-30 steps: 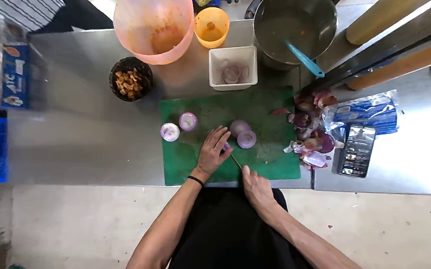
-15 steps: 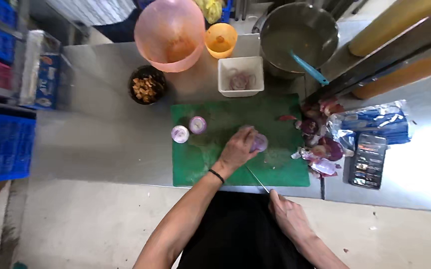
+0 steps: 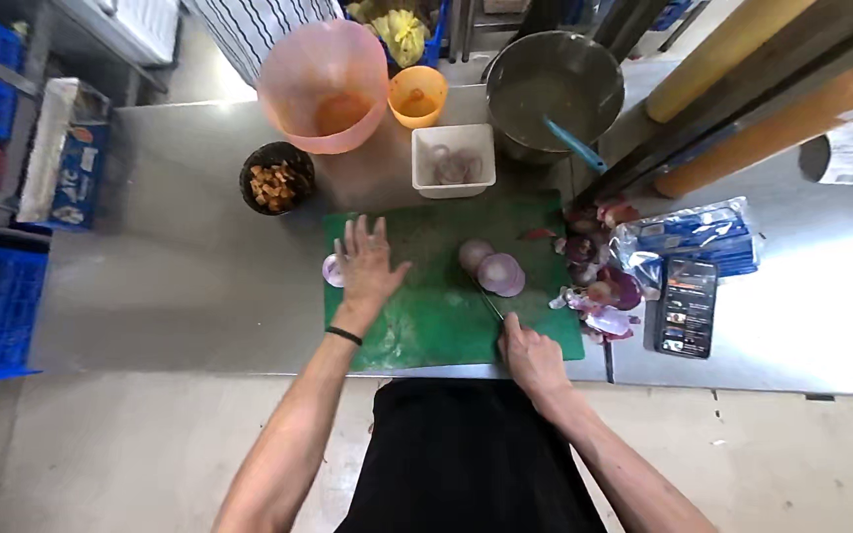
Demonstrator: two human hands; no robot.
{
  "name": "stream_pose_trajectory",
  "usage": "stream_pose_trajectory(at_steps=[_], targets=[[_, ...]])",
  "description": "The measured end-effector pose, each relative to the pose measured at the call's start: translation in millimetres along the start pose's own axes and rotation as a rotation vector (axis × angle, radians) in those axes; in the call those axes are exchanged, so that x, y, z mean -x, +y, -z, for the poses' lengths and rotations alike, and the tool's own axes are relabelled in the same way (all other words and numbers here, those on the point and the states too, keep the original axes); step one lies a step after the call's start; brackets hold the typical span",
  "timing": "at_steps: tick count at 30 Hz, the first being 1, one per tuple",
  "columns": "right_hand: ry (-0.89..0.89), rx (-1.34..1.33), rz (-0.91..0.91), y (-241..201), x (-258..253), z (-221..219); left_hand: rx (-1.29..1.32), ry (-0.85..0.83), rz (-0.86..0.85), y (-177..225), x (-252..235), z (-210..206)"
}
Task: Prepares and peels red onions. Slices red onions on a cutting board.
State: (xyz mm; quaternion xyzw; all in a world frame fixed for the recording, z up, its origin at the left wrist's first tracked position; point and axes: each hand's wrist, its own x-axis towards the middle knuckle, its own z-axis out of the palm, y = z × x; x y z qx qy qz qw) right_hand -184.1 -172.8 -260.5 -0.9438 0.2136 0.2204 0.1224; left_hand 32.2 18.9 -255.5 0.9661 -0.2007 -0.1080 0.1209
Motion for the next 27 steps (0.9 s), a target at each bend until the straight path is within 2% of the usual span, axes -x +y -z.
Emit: stream_pose_trajectory(at_steps=[2, 3, 7, 10, 12, 15, 19, 23, 27], targets=[[0.033, 0.000, -0.008, -1, -2, -1, -0.054, -0.151, 0.045, -26, -6, 6], [0.058, 0.001, -0.008, -2, -2, -3, -0.077, -0.165, 0.024, -34, -8, 6], [0.037, -0.036, -0.001, -3, 5, -4, -0.128, -0.152, -0.061, -38, -15, 9], [-0.072, -0.060, 0.061, 3, 18, 2, -0.069, -0.143, -0.110, -38, -18, 8], [-0.037, -0.134, 0.129, 10, 29, 1, 0.010, -0.107, -0.152, -39, -12, 11], [0.066, -0.282, 0.158, 21, 41, -4, 0.309, -0.060, -0.176, -25, 10, 27], [0.047, -0.408, 0.120, 32, 48, -10, 0.655, 0.126, -0.303, -13, 33, 14], [0.028, -0.459, 0.112, 32, 50, -11, 0.939, 0.078, -0.281, 4, 61, 18], [0.055, -0.481, 0.119, 28, 46, -11, 1.373, -0.031, -0.300, 7, 80, 14]])
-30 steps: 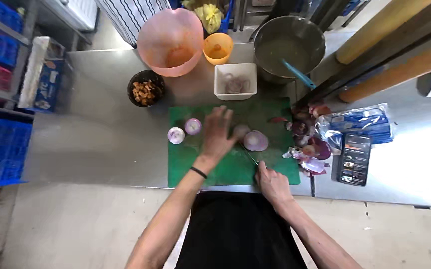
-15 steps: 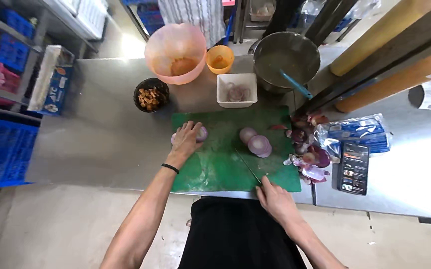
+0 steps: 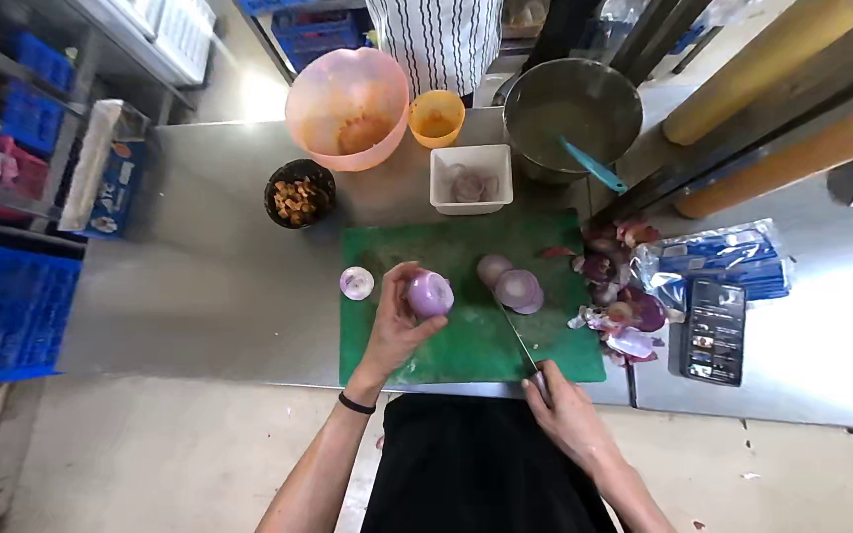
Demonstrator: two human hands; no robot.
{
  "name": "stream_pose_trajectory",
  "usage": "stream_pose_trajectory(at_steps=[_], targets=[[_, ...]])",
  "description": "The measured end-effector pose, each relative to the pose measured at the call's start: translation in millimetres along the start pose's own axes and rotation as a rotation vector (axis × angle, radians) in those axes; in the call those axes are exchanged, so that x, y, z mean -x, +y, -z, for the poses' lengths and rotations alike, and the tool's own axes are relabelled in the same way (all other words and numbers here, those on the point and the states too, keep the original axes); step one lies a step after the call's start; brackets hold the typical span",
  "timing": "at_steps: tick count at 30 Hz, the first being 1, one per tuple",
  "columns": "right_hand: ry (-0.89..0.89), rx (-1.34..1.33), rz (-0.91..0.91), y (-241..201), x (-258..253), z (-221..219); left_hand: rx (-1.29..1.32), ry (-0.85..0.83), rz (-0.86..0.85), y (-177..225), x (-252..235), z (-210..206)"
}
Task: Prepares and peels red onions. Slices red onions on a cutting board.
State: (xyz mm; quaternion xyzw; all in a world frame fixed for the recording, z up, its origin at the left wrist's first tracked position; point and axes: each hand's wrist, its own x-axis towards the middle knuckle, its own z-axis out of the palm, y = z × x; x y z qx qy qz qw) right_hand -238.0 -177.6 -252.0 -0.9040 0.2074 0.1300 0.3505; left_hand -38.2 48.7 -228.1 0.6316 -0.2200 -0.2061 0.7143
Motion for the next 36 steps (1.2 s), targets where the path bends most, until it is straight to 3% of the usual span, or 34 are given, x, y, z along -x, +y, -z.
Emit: stream_pose_trajectory(at_steps=[7, 14, 17, 30, 36], targets=[[0.020, -0.009, 0.007, -10, -2, 1, 0.077, -0.056, -0.047, -1, 6, -13], [0.126, 0.088, -0.028, -20, -7, -8, -0.692, 0.012, -0.008, -44, 11, -32], [0.216, 0.200, -0.001, -27, -11, -20, -0.859, -0.001, -0.028, -72, 22, -36], [0.220, 0.313, 0.037, -70, -28, -41, -0.882, 0.198, -0.052, -92, 19, -56], [0.304, 0.349, 0.102, -73, -33, -46, -0.837, 0.274, -0.003, -95, 12, -68]])
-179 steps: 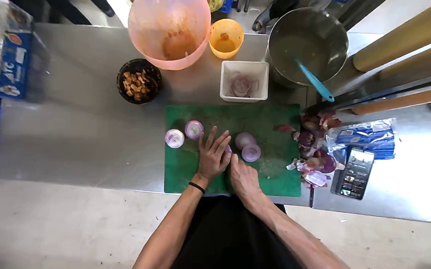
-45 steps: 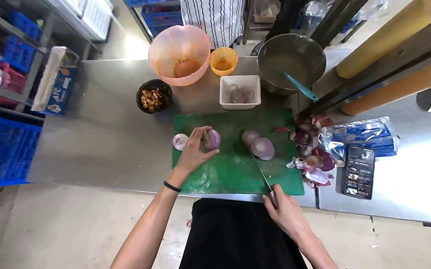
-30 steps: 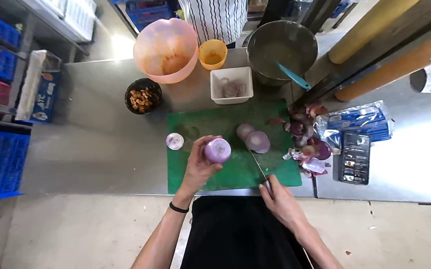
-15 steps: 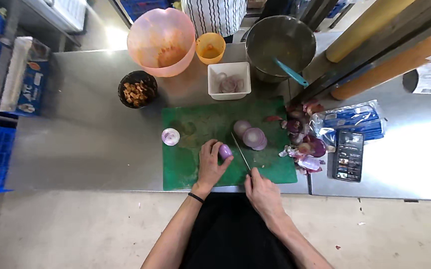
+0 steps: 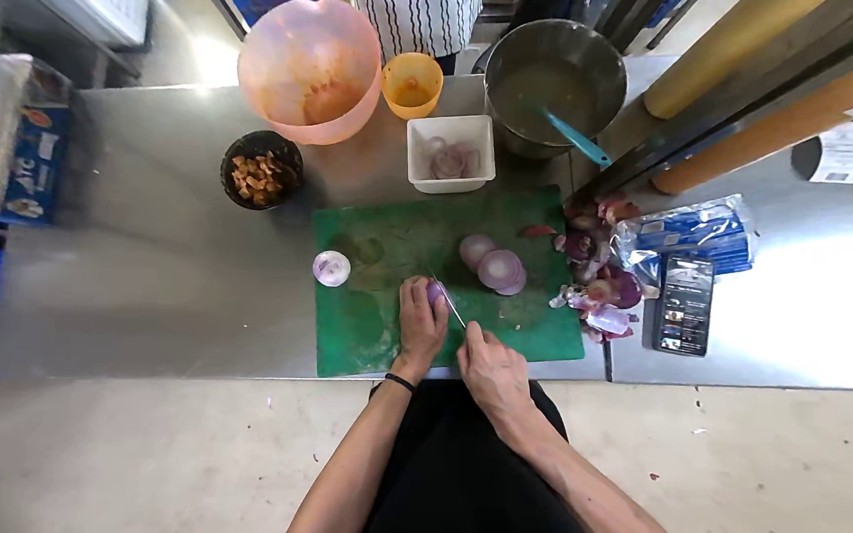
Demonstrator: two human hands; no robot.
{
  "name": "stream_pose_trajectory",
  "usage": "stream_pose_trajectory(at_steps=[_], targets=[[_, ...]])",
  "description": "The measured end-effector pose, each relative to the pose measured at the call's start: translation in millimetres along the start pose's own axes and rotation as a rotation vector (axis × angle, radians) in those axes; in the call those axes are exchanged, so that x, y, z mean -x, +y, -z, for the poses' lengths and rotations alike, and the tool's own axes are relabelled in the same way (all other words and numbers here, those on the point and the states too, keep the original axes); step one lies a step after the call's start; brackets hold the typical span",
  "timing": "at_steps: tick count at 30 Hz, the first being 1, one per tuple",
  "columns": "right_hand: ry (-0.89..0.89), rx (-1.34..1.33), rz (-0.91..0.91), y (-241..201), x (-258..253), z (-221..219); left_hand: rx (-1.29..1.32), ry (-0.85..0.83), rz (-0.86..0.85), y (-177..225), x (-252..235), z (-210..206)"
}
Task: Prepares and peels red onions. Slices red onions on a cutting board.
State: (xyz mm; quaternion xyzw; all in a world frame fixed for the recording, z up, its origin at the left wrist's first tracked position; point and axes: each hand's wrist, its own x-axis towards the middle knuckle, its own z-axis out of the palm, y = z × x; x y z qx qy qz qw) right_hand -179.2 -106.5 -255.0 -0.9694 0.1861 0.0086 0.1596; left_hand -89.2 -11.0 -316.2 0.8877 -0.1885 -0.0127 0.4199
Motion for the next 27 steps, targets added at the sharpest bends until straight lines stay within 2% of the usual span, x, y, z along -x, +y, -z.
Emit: stream_pose_trajectory(at_steps=[8, 16, 27], targets=[[-0.006, 0.020, 0.003, 4, -2, -1, -0.014, 0.110, -0.125, -7, 3, -12], [0.004, 0.015, 0.046, 10, 2, -2, -0.051, 0.121, -0.140, -11, 3, -12], [-0.092, 0.000, 0.021, 9, -1, 6, -0.007, 0.122, -0.163, -14, -5, -16]])
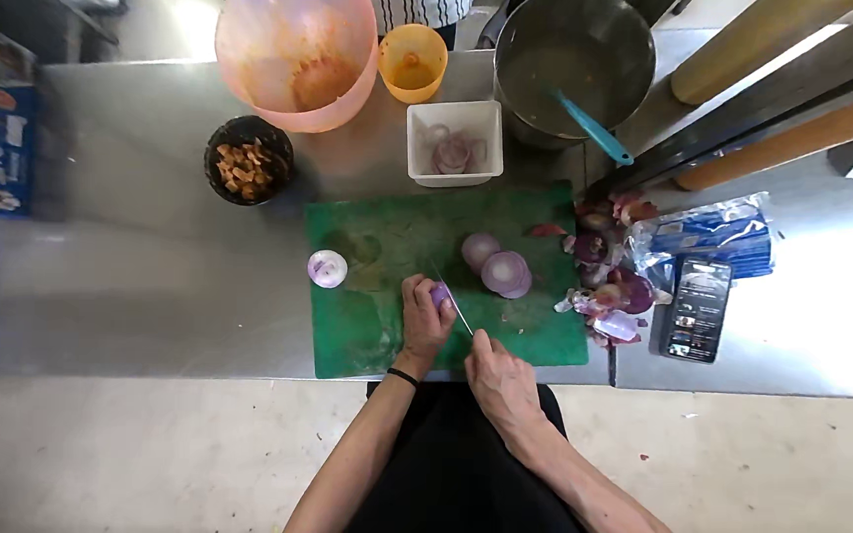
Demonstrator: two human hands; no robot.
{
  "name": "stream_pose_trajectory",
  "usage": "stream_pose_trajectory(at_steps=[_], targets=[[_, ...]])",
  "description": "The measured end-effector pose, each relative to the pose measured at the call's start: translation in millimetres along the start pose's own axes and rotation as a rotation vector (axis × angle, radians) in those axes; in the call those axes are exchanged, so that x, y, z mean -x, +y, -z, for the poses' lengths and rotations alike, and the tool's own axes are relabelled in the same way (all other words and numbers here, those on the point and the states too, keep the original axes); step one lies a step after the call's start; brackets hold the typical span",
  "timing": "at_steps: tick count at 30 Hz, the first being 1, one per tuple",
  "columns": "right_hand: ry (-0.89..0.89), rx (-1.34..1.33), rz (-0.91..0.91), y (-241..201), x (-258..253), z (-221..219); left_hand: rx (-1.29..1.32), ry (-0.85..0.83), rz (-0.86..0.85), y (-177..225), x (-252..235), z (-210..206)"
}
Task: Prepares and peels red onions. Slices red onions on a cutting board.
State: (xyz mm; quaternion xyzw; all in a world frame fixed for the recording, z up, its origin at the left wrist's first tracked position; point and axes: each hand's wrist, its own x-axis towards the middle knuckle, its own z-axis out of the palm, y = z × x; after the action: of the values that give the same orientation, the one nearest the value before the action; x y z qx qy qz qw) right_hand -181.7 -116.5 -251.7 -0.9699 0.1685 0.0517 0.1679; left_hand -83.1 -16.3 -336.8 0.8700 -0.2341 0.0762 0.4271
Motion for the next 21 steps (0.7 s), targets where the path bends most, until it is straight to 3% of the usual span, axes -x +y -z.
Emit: stream_pose_trajectory(at_steps=[5, 21], targets=[[0.042, 0.021, 0.021, 3, 5, 0, 0.010, 0.020, 0.020, -2, -2, -6], [-0.075, 0.002, 0.002, -4, -15, 6, 0.044, -0.040, 0.086, 2, -5, -2]])
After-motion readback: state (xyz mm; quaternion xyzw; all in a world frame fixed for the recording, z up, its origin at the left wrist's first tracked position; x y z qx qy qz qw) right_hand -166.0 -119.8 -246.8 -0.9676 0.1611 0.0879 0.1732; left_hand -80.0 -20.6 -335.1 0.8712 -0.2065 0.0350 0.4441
